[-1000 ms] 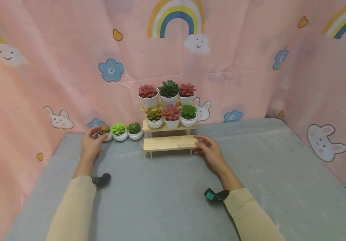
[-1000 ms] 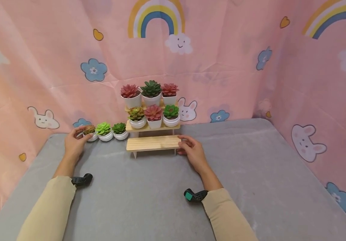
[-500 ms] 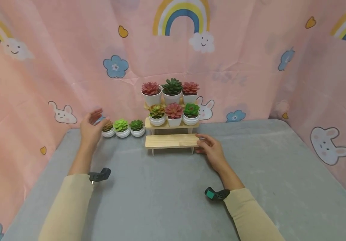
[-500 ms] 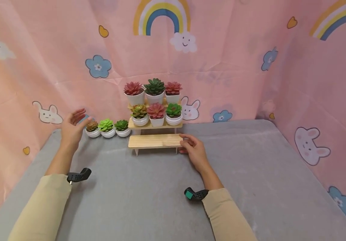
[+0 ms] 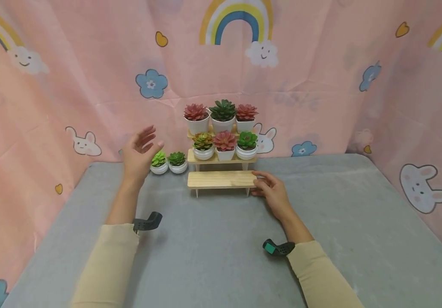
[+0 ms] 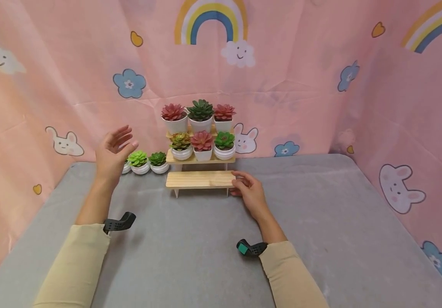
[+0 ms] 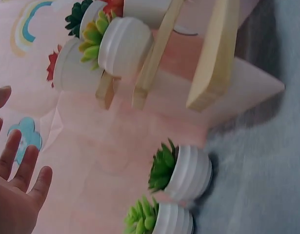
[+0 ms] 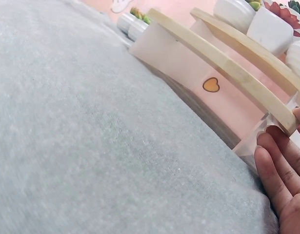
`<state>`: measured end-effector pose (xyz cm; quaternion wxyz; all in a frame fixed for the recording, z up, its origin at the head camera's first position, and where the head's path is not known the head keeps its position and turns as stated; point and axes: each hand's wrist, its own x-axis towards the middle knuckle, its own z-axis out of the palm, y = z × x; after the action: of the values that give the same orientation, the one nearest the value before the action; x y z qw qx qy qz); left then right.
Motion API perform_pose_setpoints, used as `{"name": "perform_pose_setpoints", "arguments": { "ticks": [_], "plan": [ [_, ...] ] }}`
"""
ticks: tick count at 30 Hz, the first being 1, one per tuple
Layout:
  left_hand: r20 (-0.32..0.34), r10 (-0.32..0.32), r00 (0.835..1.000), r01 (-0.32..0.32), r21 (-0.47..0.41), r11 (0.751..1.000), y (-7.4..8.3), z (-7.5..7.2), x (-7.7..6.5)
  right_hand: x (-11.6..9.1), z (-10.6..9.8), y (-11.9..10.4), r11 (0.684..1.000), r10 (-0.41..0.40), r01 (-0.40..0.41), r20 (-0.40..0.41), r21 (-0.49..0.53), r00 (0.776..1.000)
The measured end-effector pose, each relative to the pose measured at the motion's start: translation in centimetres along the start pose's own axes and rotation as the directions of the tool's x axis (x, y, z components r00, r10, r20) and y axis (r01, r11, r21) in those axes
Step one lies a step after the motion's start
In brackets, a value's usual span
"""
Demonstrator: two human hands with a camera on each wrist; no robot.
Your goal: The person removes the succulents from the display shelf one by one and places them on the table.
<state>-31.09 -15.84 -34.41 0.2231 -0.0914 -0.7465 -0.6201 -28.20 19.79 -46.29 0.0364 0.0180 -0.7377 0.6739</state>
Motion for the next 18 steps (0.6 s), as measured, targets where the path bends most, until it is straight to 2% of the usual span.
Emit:
{"name": "perform_pose_setpoints", "arguments": {
  "ticks": [9,18],
  "plan": [
    [0.002,0.088,0.996,-0.088,-0.072,0.994,0.8,3.4,-0.1,0.0,-0.1,-0.2,1.0,-0.001,0.001,-0.003,0.009,1.0],
    [0.055,0.104,0.993,-0.098,-0.101,0.99,1.6,6.0,-0.3,0.0,-0.1,-0.3,1.0,0.003,-0.003,-0.001,0.017,1.0]
  ]
}}
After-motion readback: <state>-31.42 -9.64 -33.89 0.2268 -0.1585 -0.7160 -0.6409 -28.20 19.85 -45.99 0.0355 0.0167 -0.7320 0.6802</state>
